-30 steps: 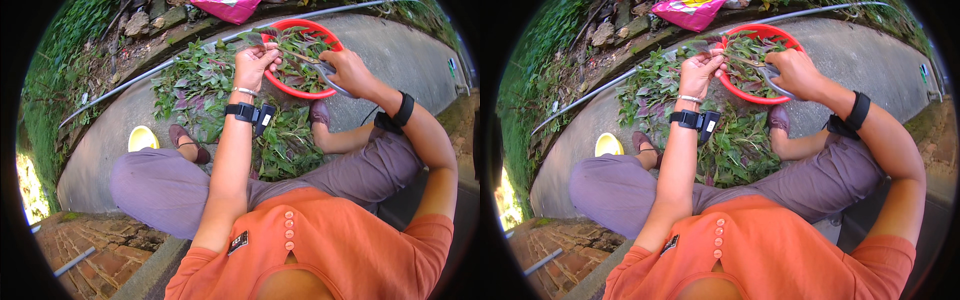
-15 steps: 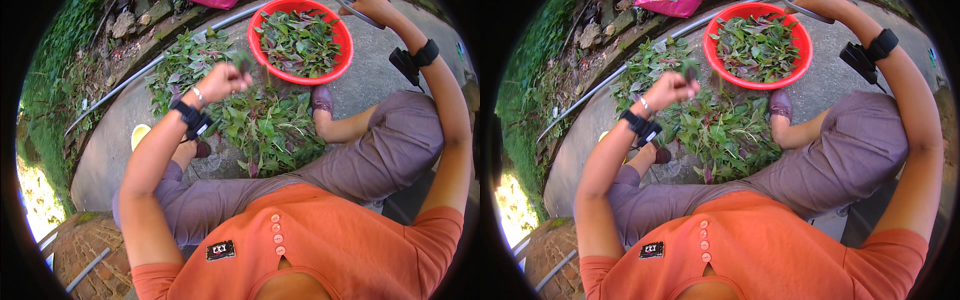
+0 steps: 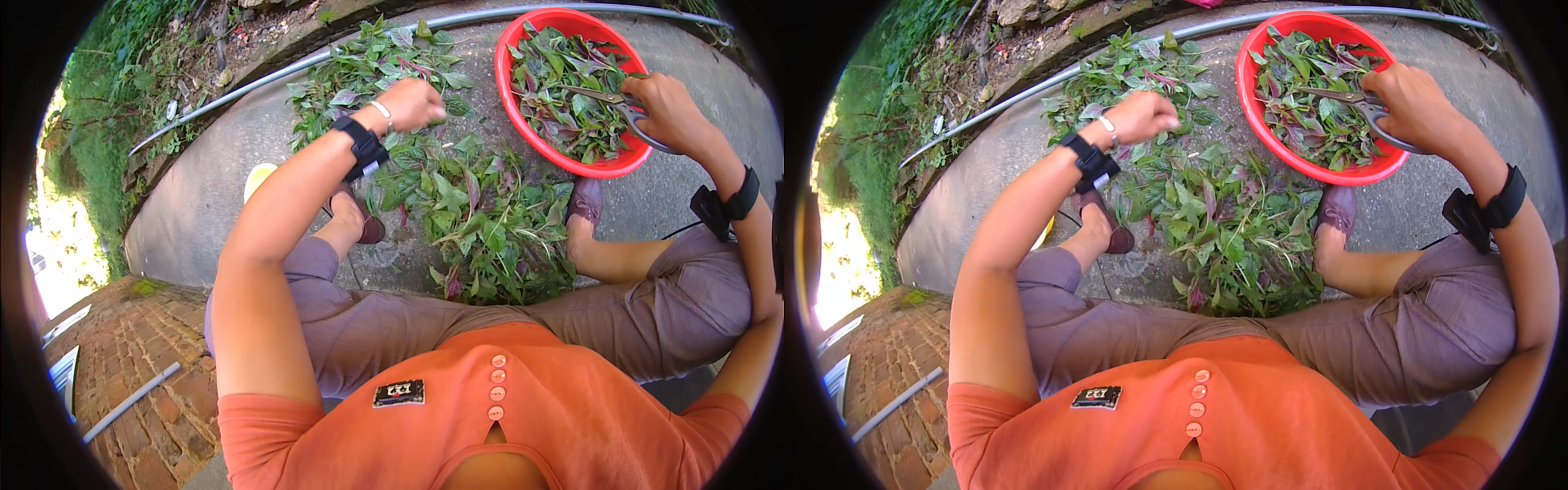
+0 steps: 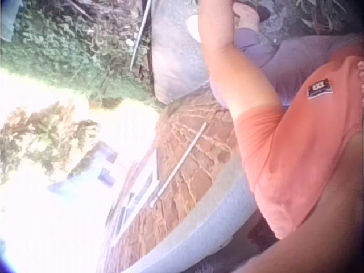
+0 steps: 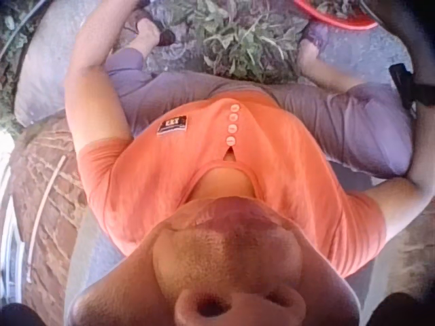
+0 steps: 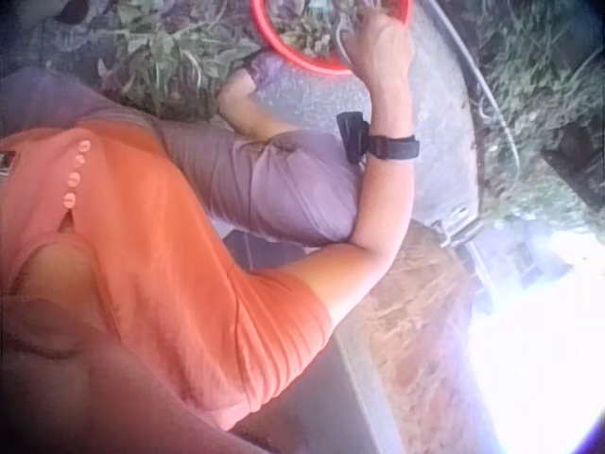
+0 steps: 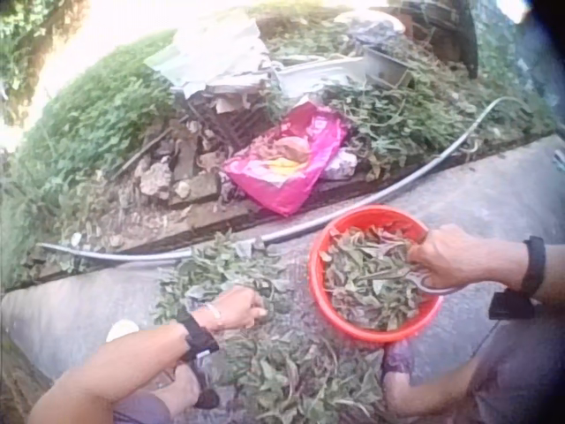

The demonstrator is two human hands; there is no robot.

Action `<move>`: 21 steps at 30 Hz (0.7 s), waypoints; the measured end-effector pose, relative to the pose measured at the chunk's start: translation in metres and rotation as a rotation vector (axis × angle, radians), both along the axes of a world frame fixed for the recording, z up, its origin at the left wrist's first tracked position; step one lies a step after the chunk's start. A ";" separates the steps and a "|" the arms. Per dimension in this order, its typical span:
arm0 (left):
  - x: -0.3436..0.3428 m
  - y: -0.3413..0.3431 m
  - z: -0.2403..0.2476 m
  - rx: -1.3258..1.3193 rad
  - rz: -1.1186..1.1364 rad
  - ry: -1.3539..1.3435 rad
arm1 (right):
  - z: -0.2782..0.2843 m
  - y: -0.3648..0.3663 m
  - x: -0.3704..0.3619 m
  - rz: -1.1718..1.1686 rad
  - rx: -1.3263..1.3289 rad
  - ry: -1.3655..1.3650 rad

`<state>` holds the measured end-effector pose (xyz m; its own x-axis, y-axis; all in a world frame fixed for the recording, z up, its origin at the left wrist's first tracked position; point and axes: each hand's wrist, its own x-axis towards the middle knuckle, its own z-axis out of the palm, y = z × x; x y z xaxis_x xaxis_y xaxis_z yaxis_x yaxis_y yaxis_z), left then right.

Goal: The person trims leaves from plant stems using shears and places the leaves into a red bowl.

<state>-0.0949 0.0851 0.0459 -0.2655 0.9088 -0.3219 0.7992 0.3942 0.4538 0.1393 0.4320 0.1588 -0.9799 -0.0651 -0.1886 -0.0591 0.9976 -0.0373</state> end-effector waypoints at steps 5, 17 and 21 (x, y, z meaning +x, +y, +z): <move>-0.066 0.003 -0.069 0.132 0.370 0.346 | -0.002 -0.012 -0.011 -0.023 -0.069 0.006; -0.107 -0.011 -0.081 0.374 0.608 0.078 | -0.003 -0.013 -0.024 -0.024 -0.077 -0.014; -0.084 -0.016 -0.050 0.792 0.864 -0.653 | 0.006 -0.015 -0.027 -0.002 -0.049 0.002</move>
<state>-0.1787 0.0695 -0.0045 -0.8454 0.5285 -0.0777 -0.0198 0.1142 0.9933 0.1123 0.4173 0.1644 -0.9805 -0.0721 -0.1830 -0.0571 0.9946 -0.0862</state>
